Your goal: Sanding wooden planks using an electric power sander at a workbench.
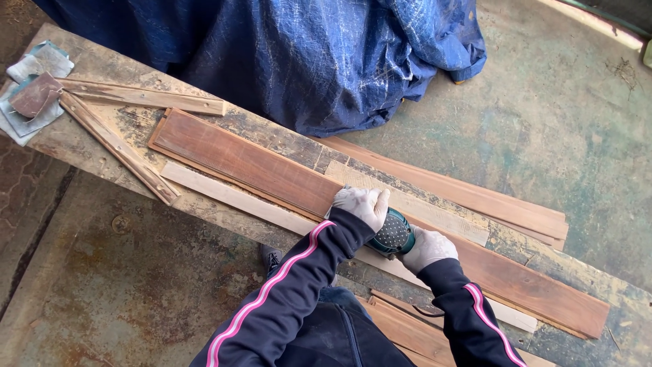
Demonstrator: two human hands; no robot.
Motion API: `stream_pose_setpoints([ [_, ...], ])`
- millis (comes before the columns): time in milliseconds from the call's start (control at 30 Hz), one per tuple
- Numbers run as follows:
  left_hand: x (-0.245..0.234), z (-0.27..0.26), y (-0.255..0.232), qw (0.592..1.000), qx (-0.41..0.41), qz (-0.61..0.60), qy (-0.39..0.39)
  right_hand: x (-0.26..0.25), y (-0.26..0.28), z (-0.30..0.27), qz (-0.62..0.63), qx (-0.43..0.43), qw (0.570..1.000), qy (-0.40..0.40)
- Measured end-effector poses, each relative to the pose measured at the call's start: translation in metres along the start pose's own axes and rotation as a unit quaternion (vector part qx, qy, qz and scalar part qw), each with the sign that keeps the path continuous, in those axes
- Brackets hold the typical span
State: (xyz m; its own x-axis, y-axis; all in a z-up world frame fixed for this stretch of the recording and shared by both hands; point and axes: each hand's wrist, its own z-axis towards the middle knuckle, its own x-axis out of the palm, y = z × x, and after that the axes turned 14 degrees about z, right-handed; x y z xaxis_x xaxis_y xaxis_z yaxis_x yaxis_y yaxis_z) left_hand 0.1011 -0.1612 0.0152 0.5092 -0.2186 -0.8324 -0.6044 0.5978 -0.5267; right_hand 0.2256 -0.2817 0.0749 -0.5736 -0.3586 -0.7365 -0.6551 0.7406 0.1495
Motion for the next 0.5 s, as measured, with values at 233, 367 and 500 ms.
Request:
stream_pose_setpoints([
  [233, -0.025, 0.003, 0.041, 0.999, -0.028, -0.004, -0.02, 0.002, 0.049, 0.003, 0.016, -0.03, 0.999, 0.005],
  [367, -0.04, 0.008, 0.069, 0.999, -0.037, 0.005, -0.011, 0.009, 0.077, 0.008, 0.018, -0.042, 0.999, -0.002],
  [500, -0.059, 0.012, 0.096, 0.999, -0.05, 0.008, -0.014, 0.007, 0.114, 0.007, 0.045, -0.065, 0.997, -0.003],
])
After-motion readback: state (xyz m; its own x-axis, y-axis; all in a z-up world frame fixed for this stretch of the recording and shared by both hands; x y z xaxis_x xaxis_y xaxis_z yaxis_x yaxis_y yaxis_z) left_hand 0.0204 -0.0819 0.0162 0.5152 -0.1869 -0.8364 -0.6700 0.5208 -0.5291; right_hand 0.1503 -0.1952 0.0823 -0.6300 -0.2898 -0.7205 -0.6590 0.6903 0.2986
